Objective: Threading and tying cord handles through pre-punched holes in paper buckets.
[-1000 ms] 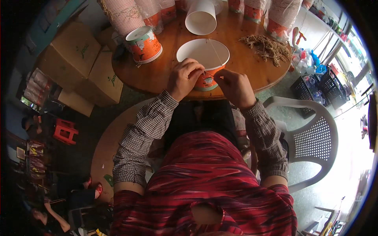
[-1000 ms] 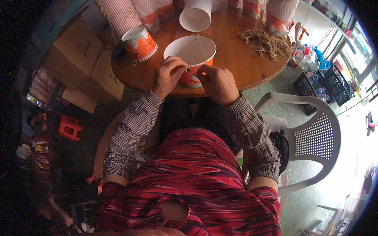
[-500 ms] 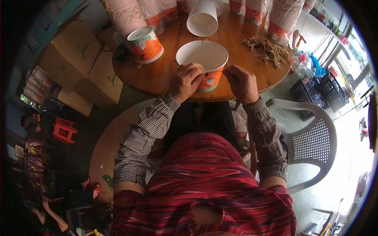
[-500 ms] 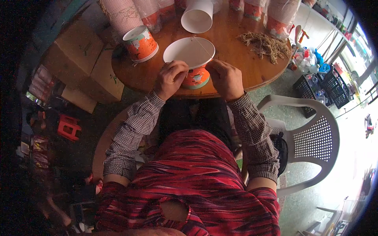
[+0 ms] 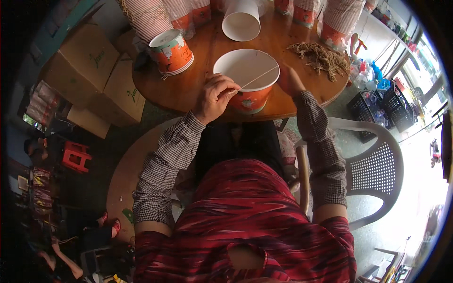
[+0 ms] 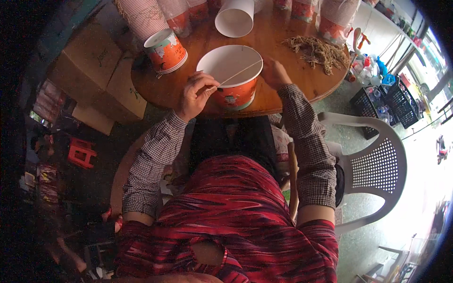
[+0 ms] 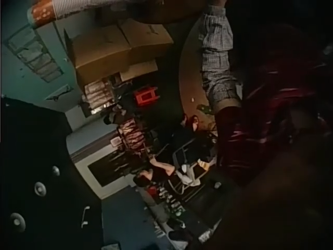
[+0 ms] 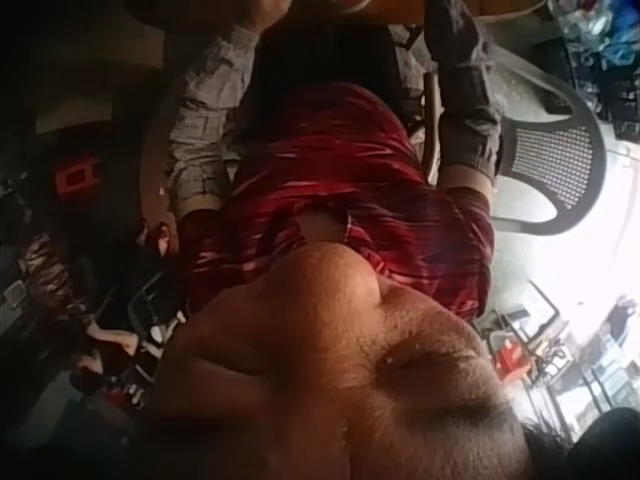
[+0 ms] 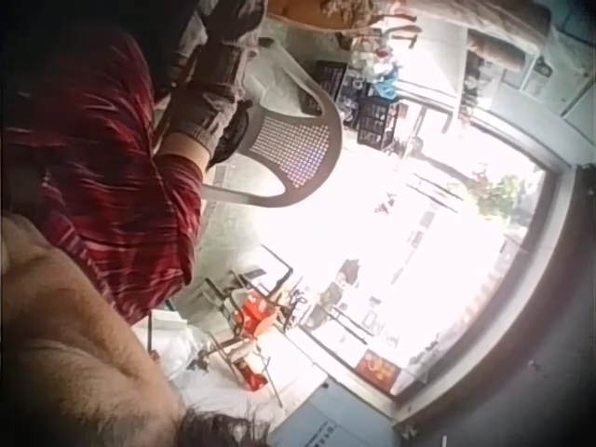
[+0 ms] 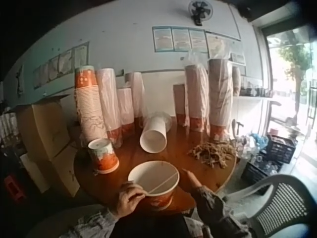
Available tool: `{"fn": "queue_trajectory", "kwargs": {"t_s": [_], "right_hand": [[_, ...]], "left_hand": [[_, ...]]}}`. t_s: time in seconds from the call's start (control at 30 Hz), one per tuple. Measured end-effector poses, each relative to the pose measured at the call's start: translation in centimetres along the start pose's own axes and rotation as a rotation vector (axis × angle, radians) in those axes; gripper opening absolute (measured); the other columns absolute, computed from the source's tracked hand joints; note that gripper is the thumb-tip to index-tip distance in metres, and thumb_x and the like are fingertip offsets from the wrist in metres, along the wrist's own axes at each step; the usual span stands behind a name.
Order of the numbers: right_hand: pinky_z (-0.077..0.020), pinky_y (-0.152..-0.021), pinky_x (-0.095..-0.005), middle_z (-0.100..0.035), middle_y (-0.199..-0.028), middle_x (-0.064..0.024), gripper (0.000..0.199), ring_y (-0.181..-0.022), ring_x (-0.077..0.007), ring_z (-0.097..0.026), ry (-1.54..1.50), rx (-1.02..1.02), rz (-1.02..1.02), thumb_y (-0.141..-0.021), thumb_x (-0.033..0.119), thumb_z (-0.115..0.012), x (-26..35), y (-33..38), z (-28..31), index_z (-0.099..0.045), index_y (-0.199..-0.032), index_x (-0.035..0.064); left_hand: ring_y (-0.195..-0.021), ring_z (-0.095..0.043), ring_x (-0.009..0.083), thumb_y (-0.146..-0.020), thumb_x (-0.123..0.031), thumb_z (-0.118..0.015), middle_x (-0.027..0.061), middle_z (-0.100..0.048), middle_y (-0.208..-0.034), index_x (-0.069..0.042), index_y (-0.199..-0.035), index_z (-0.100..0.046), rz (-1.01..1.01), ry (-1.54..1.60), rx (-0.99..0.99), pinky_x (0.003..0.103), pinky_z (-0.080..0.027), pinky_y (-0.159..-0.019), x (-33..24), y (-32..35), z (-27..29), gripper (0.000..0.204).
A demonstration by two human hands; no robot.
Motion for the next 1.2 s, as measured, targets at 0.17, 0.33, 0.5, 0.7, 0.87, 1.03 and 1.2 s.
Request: {"fn": "queue_trajectory", "kwargs": {"t_s": [0.17,0.33,0.5,0.7,0.87,1.03,1.2], "right_hand": [[-0.0469,-0.082,-0.0315,-0.063,-0.102,-0.0160,0.027,-0.098,-0.0224,-0.061,-0.167,-0.128,-0.096,-0.084,0.007,-0.057,1.7,2.9,-1.3,-0.056,-0.111,0.0031],[-0.0481,-0.078,-0.0294,-0.061,-0.101,-0.0117,0.018,-0.094,-0.0201,-0.059,0.164,-0.135,0.027,-0.083,0.001,-0.055,4.3,8.0,-1.1,-0.056,-0.101,0.0021],[-0.0460,-0.088,-0.0398,-0.051,-0.124,-0.0138,0.031,-0.105,-0.0328,-0.053,0.466,0.123,0.256,-0.077,0.001,-0.053,8.7,11.3,-3.4,-0.056,-0.107,0.0052],[-0.0463,-0.089,-0.0409,-0.047,-0.129,-0.0132,0.037,-0.108,-0.0329,-0.052,0.337,0.072,0.156,-0.076,0.002,-0.055,8.4,10.6,-3.3,-0.053,-0.113,0.0059],[-0.0473,-0.087,-0.0406,-0.047,-0.127,-0.0153,0.035,-0.107,-0.0347,-0.053,0.187,-0.054,0.118,-0.077,0.003,-0.057,8.0,10.4,-4.1,-0.054,-0.111,0.0047],[-0.0495,-0.079,-0.0346,-0.058,-0.105,-0.0151,0.027,-0.092,-0.0315,-0.060,0.123,-0.130,-0.150,-0.081,0.006,-0.059,4.9,10.5,-4.0,-0.055,-0.108,0.0019],[-0.0511,-0.066,-0.0292,-0.063,-0.100,-0.0113,0.027,-0.082,-0.0211,-0.064,-0.353,-0.187,-0.417,-0.085,0.010,-0.063,4.1,8.6,-6.2,-0.054,-0.107,-0.0007]], "left_hand": [[-0.080,-0.059,0.0227,-0.077,-0.004,-0.067,0.0043,-0.061,-0.080,-0.008,-0.085,-0.062,0.026,0.009,-0.031,0.033,-0.044,-0.077,0.9,0.5,-0.2,0.011],[-0.081,-0.060,0.0224,-0.076,-0.003,-0.067,0.0039,-0.062,-0.081,-0.007,-0.090,-0.063,0.086,-0.014,-0.110,0.032,-0.045,-0.074,1.8,0.6,-0.3,0.015],[-0.084,-0.060,0.0240,-0.075,-0.001,-0.066,0.0058,-0.062,-0.089,-0.006,-0.099,-0.062,0.146,0.037,-0.068,0.033,-0.047,-0.076,2.6,1.0,-0.4,0.025],[-0.092,-0.058,0.0275,-0.074,0.002,-0.064,0.0087,-0.061,-0.100,-0.006,-0.105,-0.060,0.078,-0.026,-0.062,0.035,-0.048,-0.081,1.6,0.4,-0.1,0.032],[-0.092,-0.057,0.0278,-0.072,0.003,-0.063,0.0080,-0.060,-0.100,-0.006,-0.101,-0.061,0.059,-0.084,-0.094,0.036,-0.048,-0.080,2.0,0.9,0.8,0.030],[-0.086,-0.057,0.0273,-0.073,-0.002,-0.067,0.0068,-0.057,-0.094,-0.006,-0.090,-0.062,0.145,-0.282,-0.091,0.036,-0.047,-0.074,3.9,1.9,2.7,0.018],[-0.081,-0.059,0.0293,-0.079,-0.007,-0.066,0.0104,-0.058,-0.088,-0.004,-0.088,-0.059,0.206,-0.258,-0.302,0.035,-0.048,-0.069,5.3,3.1,3.0,0.012]]}}
Point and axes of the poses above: each hand's wrist, its own y-axis away from the middle knuckle, its own z-axis out of the back of the hand, x = y × z, the point moved 4 cm from there along -y, towards the middle knuckle
